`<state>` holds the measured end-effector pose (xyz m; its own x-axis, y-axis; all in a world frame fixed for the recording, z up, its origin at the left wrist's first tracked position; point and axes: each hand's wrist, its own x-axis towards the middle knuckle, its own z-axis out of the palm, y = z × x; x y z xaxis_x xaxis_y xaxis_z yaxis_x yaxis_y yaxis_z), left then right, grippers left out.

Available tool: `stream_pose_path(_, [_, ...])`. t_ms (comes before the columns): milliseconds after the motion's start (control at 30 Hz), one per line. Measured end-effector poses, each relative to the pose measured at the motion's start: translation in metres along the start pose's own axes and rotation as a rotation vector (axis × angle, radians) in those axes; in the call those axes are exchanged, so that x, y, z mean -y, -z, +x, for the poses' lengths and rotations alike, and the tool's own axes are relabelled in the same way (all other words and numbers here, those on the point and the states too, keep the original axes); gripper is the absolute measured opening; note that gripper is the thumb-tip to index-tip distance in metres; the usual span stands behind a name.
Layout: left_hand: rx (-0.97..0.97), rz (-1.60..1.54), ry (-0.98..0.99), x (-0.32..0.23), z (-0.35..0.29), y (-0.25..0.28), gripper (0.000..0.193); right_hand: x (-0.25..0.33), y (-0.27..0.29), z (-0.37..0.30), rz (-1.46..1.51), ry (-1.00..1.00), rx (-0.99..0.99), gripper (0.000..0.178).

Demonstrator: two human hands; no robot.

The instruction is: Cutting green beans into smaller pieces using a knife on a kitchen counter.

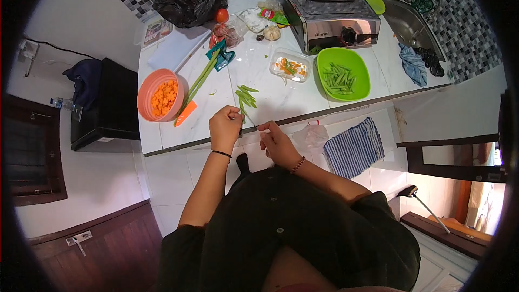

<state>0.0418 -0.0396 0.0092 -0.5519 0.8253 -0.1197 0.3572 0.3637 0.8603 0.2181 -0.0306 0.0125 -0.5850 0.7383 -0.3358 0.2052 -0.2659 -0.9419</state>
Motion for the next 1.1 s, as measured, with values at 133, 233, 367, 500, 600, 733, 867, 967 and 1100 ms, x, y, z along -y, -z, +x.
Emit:
stream_pose_path(133, [0.033, -0.013, 0.025, -0.005, 0.0, -0.002, 0.016, -0.006, -0.003, -0.002, 0.07, -0.017, -0.006, 0.016])
stream_pose_path(233, [0.03, -0.021, 0.021, -0.01, 0.0, -0.003, 0.015, -0.003, -0.004, -0.003, 0.043, -0.016, -0.033, 0.016])
stream_pose_path(367, [0.054, -0.044, 0.023, -0.006, 0.003, -0.003, 0.01, -0.002, -0.005, -0.001, 0.073, -0.053, -0.036, 0.015])
stream_pose_path(500, [0.069, -0.079, 0.061, -0.005, 0.004, -0.002, 0.009, -0.002, -0.009, 0.0, 0.023, -0.041, -0.057, 0.016])
stream_pose_path(600, [0.063, -0.107, 0.069, -0.004, 0.004, -0.002, 0.01, 0.0, -0.011, 0.001, -0.02, -0.003, -0.075, 0.017])
stream_pose_path(733, [0.071, -0.113, 0.055, -0.002, 0.003, -0.002, 0.011, -0.002, -0.016, 0.011, -0.03, 0.034, -0.117, 0.016])
stream_pose_path(867, [0.079, -0.073, 0.05, -0.005, 0.003, -0.001, 0.011, 0.001, -0.018, 0.022, -0.033, 0.004, -0.124, 0.017])
stream_pose_path(967, [0.061, -0.07, 0.034, -0.005, 0.002, 0.0, 0.012, 0.002, -0.017, 0.017, -0.02, -0.018, -0.116, 0.017])
stream_pose_path(1100, [0.025, -0.052, -0.004, -0.004, 0.002, -0.002, 0.017, -0.004, -0.013, 0.0, 0.016, -0.098, -0.075, 0.017])
